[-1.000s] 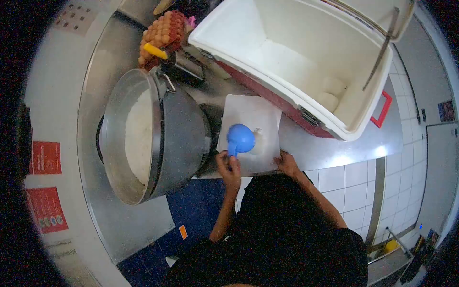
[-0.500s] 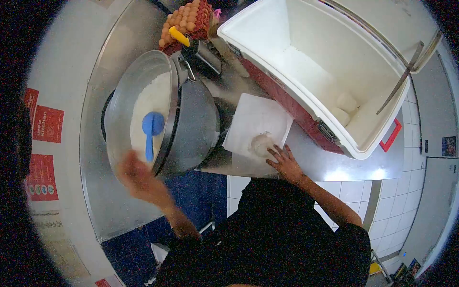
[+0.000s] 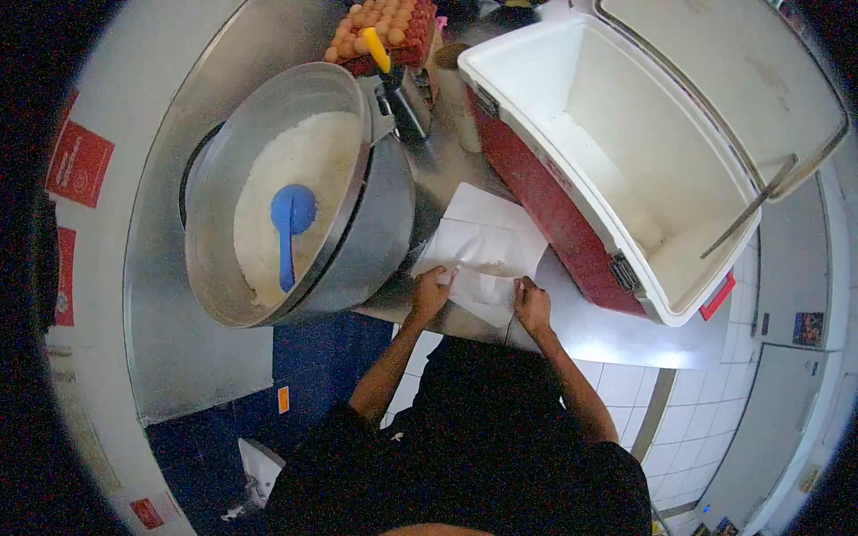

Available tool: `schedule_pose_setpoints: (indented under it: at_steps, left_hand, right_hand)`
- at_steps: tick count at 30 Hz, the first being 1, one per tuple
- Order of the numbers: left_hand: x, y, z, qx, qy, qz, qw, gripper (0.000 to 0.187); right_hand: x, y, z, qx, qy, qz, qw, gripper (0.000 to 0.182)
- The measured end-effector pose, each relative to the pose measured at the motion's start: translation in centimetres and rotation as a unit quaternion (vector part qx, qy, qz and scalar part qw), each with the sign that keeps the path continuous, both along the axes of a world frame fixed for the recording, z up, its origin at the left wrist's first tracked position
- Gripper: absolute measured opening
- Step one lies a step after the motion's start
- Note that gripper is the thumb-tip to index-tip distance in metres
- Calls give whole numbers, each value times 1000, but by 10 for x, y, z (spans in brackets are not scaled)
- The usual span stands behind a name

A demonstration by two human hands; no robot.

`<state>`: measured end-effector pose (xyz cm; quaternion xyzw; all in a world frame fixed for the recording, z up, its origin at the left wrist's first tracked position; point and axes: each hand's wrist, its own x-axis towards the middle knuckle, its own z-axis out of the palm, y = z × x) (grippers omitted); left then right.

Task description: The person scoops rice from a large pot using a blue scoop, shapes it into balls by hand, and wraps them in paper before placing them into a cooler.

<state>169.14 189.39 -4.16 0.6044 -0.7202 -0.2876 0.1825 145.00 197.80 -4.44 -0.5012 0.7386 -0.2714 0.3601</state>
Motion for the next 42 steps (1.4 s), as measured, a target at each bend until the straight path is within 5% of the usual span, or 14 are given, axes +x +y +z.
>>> schedule_pose_setpoints:
  at_steps: [2,7,10,12,18,21,23,27,30,32,34,36,39,42]
  left_hand:
    - [3,-8,-21,12,-7,-8,1000,25]
    - [-8,0,-7,-73,-7,-23,997,33]
    - [-38,12,44,-159,37,44,986,39]
    - [-56,22,54,-170,166,-47,970,40]
    - [-50,-8,26,-175,126,38,976,30]
    - [-47,-34,33,-107,165,61,979,29]
    - [-51,-56,12,-147,99,-96,980,31]
    - [-74,-83,-10,-223,-14,-162,961,37]
    - [-85,-113,-31,-63,-138,-184,971,38]
    - [-97,-127,-67,42,-246,-304,920,30]
    - [-87,-104,4,-72,-171,-317,930,25]
    - [-69,-89,33,-204,-68,-321,922,19]
    - [-47,-81,36,13,-97,-270,958,21]
    - [-26,-49,52,-96,-17,-267,959,21]
  right_hand:
    - [5,-6,-20,-35,223,74,971,28]
    - [6,-26,14,17,205,71,976,26]
    - [-2,-55,19,-119,164,59,977,32]
    - [-6,-85,-4,-213,246,88,941,51]
    - [-15,-126,-20,-96,367,193,905,37]
    - [-23,-134,-32,-58,377,248,891,38]
    - [-26,-128,-32,-92,333,242,907,48]
    - [-25,-120,-19,-137,279,203,929,51]
    - [-28,-128,-20,-80,306,238,918,53]
    - [-34,-126,-31,-141,325,253,900,49]
    - [-36,-126,-30,-202,337,269,880,45]
    - [-28,-117,5,-104,279,276,914,38]
    - [-26,-90,25,-161,228,253,926,31]
    - [-18,-40,43,-217,165,228,935,28]
